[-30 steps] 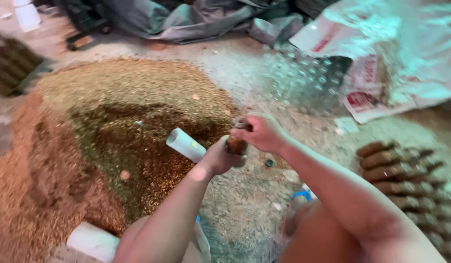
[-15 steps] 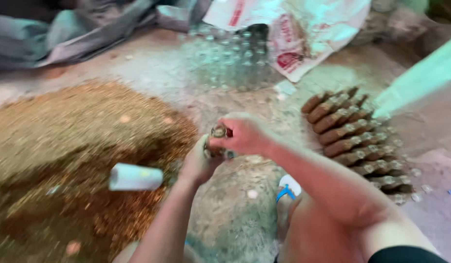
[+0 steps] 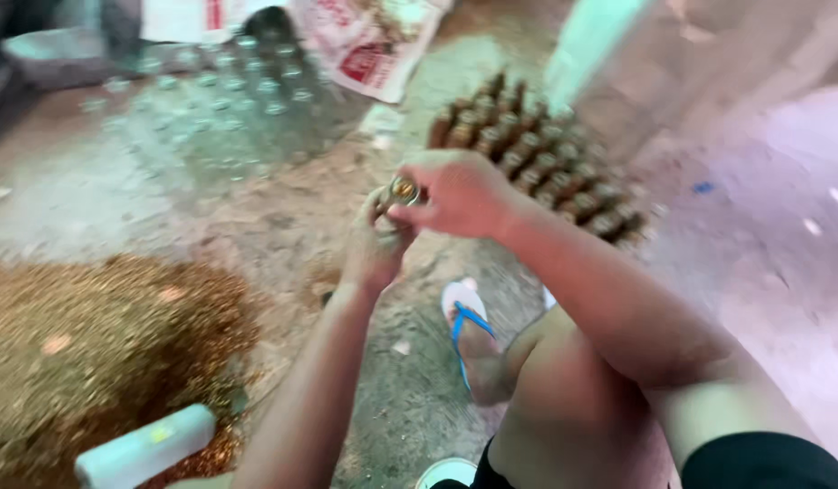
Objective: The person scoops a brown granular substance from a pile on the floor into a plastic bottle using a white scoop. They then use a thin metal rod to push the contents down inside the bottle. The filled bottle is placed with others on the floor.
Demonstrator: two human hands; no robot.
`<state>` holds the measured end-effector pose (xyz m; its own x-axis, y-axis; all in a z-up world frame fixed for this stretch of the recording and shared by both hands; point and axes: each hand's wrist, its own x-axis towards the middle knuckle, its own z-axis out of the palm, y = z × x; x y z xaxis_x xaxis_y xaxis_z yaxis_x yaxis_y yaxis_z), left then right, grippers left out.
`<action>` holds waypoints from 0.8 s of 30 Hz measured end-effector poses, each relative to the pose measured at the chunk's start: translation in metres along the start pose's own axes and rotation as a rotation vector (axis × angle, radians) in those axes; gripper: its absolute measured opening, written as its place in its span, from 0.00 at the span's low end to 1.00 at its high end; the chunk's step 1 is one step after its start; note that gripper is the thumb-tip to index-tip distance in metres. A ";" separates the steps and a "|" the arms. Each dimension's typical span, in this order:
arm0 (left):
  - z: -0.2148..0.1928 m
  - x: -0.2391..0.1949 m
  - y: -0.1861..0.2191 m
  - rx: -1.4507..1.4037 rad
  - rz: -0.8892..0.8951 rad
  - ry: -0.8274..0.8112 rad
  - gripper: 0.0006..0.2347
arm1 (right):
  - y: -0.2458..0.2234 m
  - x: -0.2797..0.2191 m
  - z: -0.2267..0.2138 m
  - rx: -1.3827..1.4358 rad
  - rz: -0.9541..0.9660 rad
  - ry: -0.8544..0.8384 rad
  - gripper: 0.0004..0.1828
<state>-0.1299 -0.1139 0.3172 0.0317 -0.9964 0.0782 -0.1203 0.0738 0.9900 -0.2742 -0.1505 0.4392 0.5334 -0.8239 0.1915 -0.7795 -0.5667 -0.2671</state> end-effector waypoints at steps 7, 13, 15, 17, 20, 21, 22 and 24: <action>0.121 0.004 -0.012 -0.008 -0.036 -0.151 0.23 | 0.074 -0.077 -0.063 0.085 0.137 -0.019 0.23; 0.204 -0.025 -0.025 -0.380 -0.291 -0.275 0.28 | 0.136 -0.138 -0.059 0.133 0.312 -0.067 0.23; 0.222 -0.034 -0.042 -0.447 -0.468 -0.272 0.26 | 0.146 -0.157 -0.051 0.141 0.303 -0.103 0.24; 0.229 -0.036 -0.033 -0.363 -0.503 -0.303 0.24 | 0.161 -0.171 -0.044 0.171 0.354 -0.069 0.23; 0.245 -0.047 -0.075 -0.346 -0.501 -0.349 0.24 | 0.181 -0.198 -0.014 0.167 0.384 -0.059 0.22; 0.255 -0.047 -0.095 -0.419 -0.445 -0.382 0.25 | 0.191 -0.205 -0.005 0.115 0.371 -0.063 0.22; 0.266 -0.050 -0.114 -0.419 -0.449 -0.394 0.25 | 0.198 -0.217 0.006 0.114 0.383 -0.062 0.22; 0.284 -0.064 -0.154 -0.351 -0.475 -0.486 0.34 | 0.205 -0.243 0.033 -0.022 0.438 0.012 0.20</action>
<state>-0.3955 -0.0730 0.1265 -0.4486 -0.8243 -0.3454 0.1223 -0.4395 0.8899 -0.5534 -0.0666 0.3068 0.1472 -0.9862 0.0758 -0.9380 -0.1635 -0.3056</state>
